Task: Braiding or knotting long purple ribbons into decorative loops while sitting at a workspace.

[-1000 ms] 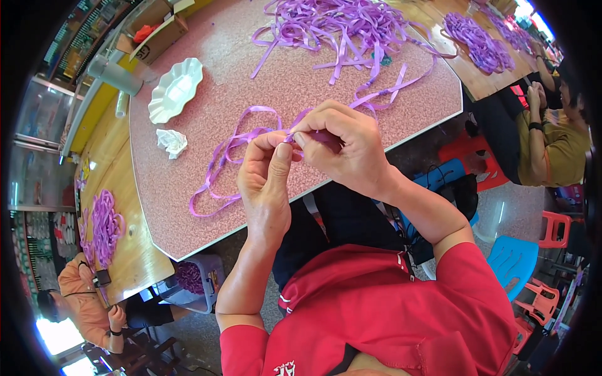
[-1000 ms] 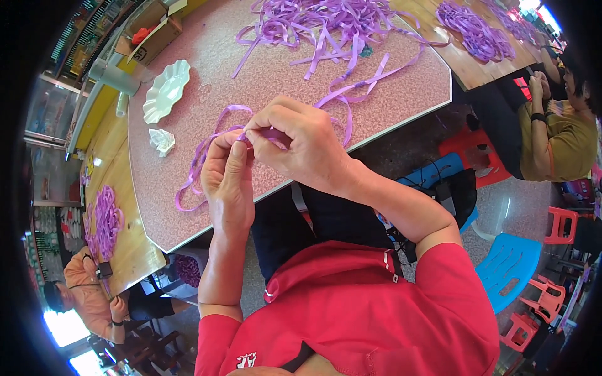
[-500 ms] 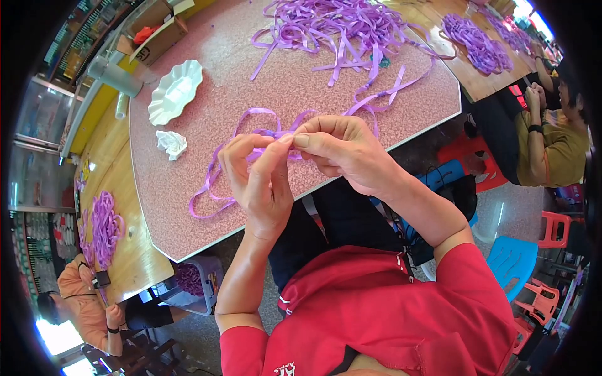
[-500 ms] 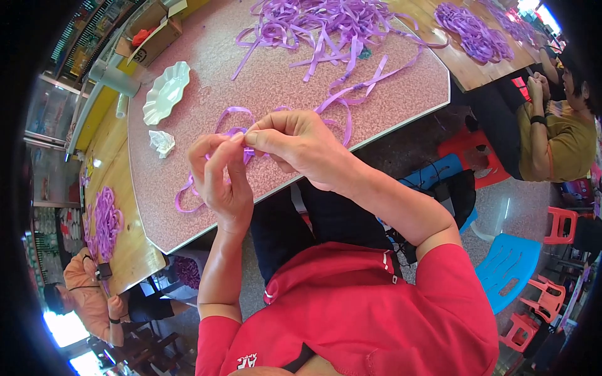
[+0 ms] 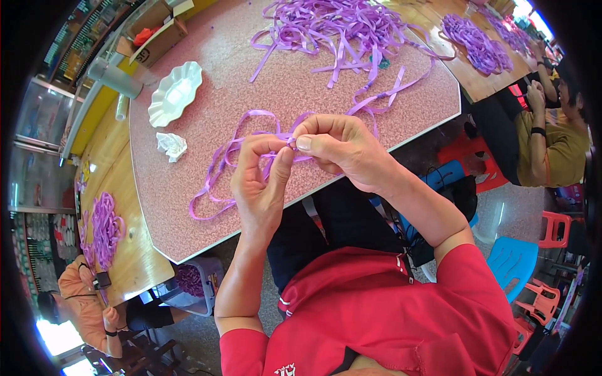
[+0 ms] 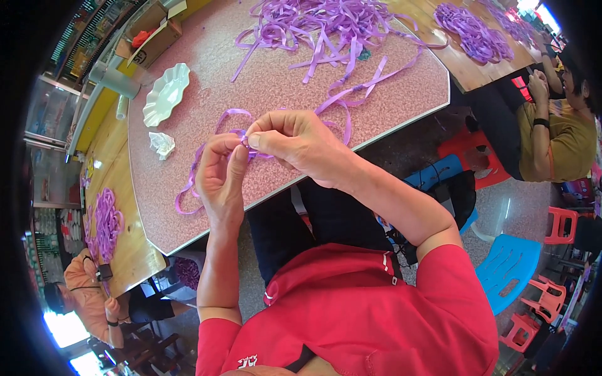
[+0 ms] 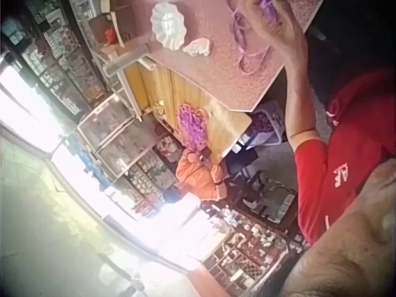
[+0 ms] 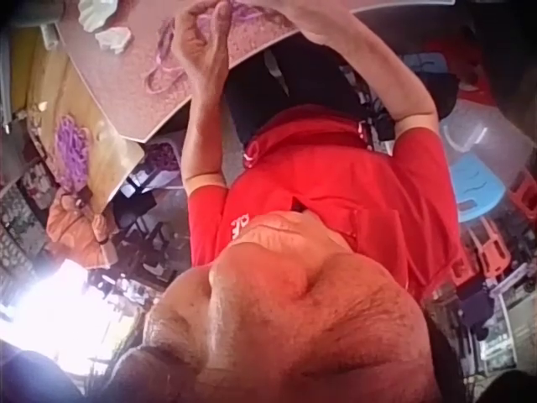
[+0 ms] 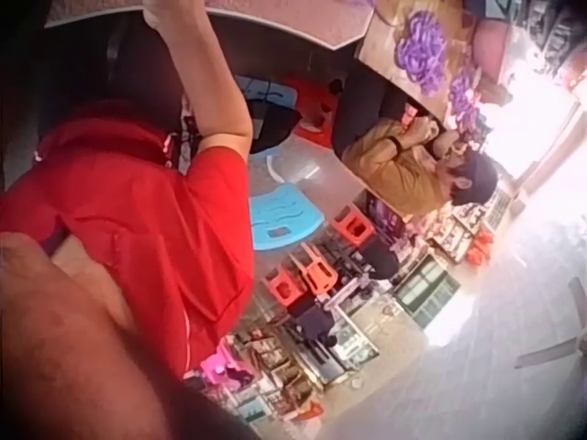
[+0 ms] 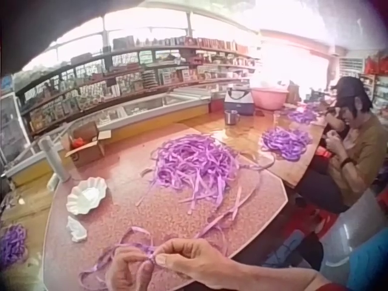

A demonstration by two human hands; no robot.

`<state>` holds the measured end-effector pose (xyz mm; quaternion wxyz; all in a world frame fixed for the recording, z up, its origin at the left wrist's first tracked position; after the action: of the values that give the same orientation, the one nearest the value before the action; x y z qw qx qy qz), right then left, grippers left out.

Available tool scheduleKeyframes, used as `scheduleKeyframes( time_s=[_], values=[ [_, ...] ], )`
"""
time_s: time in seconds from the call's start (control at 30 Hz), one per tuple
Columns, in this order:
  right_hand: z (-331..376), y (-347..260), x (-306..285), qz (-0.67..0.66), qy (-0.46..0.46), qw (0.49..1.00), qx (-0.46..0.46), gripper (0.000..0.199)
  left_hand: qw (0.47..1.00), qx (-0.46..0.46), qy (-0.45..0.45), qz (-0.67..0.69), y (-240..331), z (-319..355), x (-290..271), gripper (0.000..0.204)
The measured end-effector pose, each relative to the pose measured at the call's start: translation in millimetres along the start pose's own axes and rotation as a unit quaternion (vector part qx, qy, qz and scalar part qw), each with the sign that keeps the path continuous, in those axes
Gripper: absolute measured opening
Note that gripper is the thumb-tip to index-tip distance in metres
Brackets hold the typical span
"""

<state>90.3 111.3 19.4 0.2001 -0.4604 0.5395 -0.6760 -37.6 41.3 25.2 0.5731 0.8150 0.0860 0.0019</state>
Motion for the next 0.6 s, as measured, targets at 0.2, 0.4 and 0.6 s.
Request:
scheduleKeyframes(
  time_s=[0.2, 0.4, 0.6],
  values=[
    [0.0, 3.2, 0.8, -0.033, -0.014, 0.999, 0.006, 0.013, 0.984, -0.028, 0.004, 0.177, -5.0, 3.8, 4.3, 0.008],
    [1.3, -3.9, 2.9, 0.056, 0.029, 0.998, -0.031, 0.013, 0.951, -0.037, -0.001, 0.306, -11.1, 0.0, 9.4, 0.008],
    [3.9, -5.4, 1.4, 0.025, 0.026, 0.999, -0.033, 0.013, 0.986, 0.005, 0.054, 0.155, -5.1, 0.8, 10.0, 0.014]
  ],
)
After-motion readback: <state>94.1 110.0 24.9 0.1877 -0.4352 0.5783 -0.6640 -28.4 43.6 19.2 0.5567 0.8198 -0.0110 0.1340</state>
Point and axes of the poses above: each hand's wrist, its own z-axis away from the middle knuckle, its own x-axis out of the palm, y = z × x, the point moved 6 cm from there along -z, towards the middle knuckle, and after that the axes turned 11 degrees about -y, right-handed, at the moved point
